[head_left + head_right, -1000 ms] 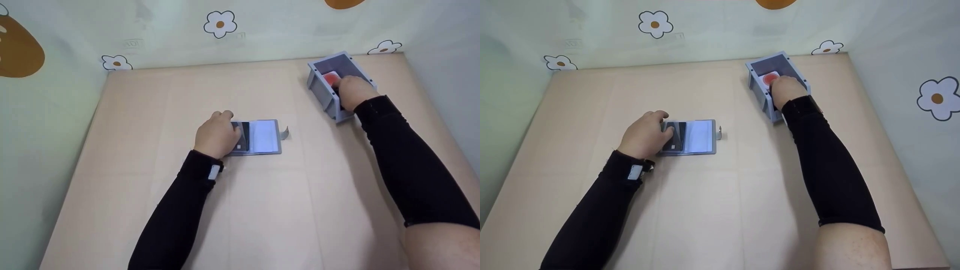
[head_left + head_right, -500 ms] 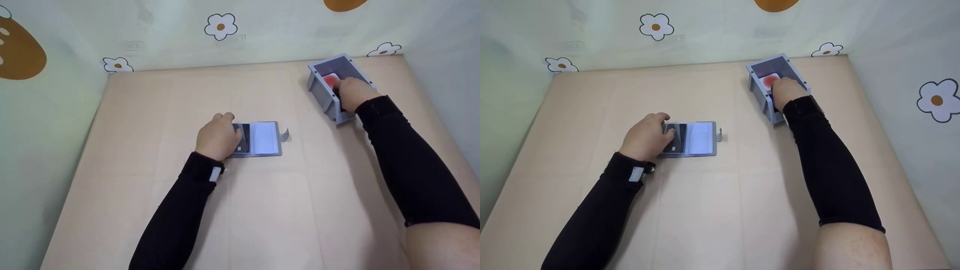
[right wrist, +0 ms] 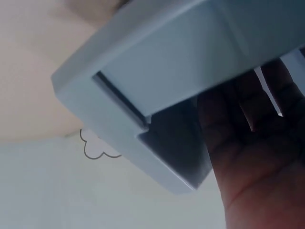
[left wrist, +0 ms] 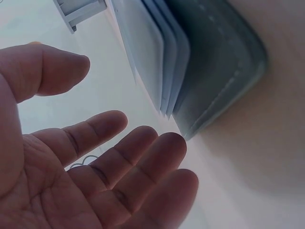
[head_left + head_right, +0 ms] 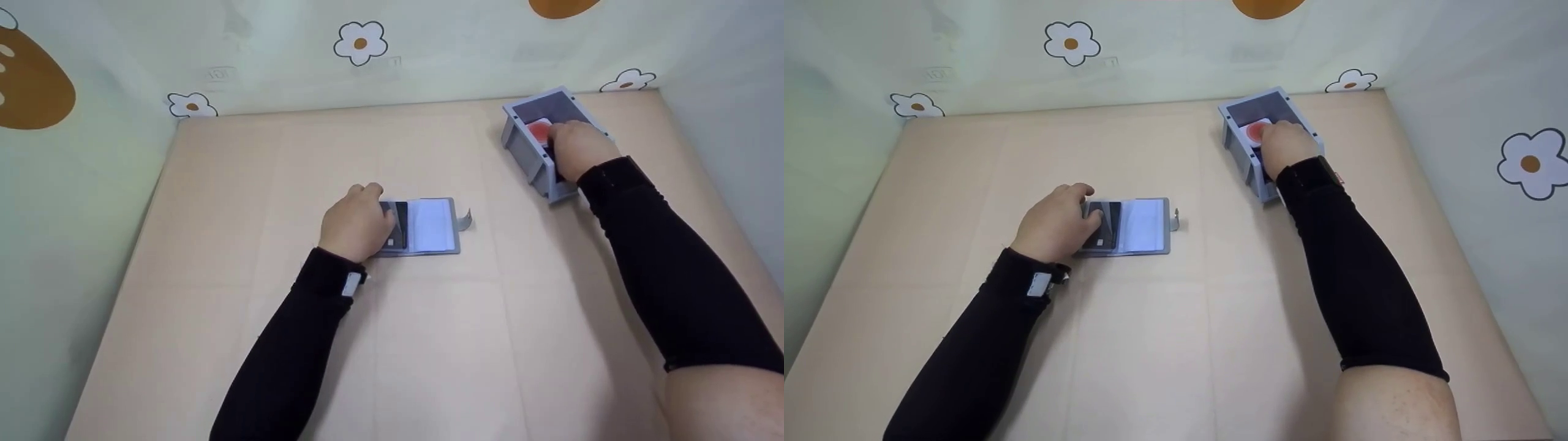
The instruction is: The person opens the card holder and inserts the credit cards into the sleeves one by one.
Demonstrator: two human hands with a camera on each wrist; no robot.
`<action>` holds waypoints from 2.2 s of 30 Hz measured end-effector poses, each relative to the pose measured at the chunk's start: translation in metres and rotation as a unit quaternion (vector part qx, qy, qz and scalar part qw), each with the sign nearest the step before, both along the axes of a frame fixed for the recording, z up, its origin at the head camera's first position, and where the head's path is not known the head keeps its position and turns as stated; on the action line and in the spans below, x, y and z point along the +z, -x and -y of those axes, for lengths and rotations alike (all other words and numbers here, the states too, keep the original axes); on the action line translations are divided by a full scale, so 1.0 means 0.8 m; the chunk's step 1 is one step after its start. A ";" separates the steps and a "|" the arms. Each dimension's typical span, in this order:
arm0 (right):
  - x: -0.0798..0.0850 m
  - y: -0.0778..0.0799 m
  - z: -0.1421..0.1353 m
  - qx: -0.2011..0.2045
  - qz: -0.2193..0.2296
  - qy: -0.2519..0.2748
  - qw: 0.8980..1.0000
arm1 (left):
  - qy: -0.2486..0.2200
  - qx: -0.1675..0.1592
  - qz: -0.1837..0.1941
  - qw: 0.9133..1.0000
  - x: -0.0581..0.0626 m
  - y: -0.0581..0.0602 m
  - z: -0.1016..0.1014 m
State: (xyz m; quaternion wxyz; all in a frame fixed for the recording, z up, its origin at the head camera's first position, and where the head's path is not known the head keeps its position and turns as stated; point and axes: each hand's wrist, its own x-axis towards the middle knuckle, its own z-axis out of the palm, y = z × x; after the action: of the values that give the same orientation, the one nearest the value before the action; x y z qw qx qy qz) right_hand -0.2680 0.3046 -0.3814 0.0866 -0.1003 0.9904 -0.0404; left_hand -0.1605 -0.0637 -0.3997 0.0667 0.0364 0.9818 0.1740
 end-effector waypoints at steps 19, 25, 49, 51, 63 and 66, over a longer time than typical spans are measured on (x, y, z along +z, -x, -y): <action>0.050 -0.012 -0.015 -0.008 0.011 0.061 0.998 | 0.004 -0.009 -0.009 1.000 -0.001 0.001 0.002; 0.066 -0.022 -0.014 -0.043 -0.057 0.069 0.995 | -0.002 -0.011 -0.013 1.000 0.000 0.002 0.001; 0.057 -0.086 0.127 -0.071 -0.070 0.324 0.941 | -0.038 -0.013 -0.026 0.999 0.012 0.000 -0.009; 0.047 -0.086 0.138 -0.062 -0.054 0.343 0.936 | -0.044 -0.014 -0.023 0.999 0.012 0.000 -0.009; 0.010 -0.094 0.172 -0.041 0.022 0.432 0.901 | -0.137 -0.028 -0.023 0.990 0.012 -0.002 -0.018; 0.003 -0.097 0.179 -0.036 0.033 0.440 0.897 | -0.185 -0.038 -0.023 0.982 0.011 -0.004 -0.020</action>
State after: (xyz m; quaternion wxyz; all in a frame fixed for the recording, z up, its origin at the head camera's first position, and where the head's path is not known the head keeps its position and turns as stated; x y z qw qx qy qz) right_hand -0.1905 0.1616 -0.3793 0.0648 -0.0912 0.8708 -0.4788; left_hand -0.1576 -0.0479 -0.3908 0.0426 0.0896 0.9318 0.3492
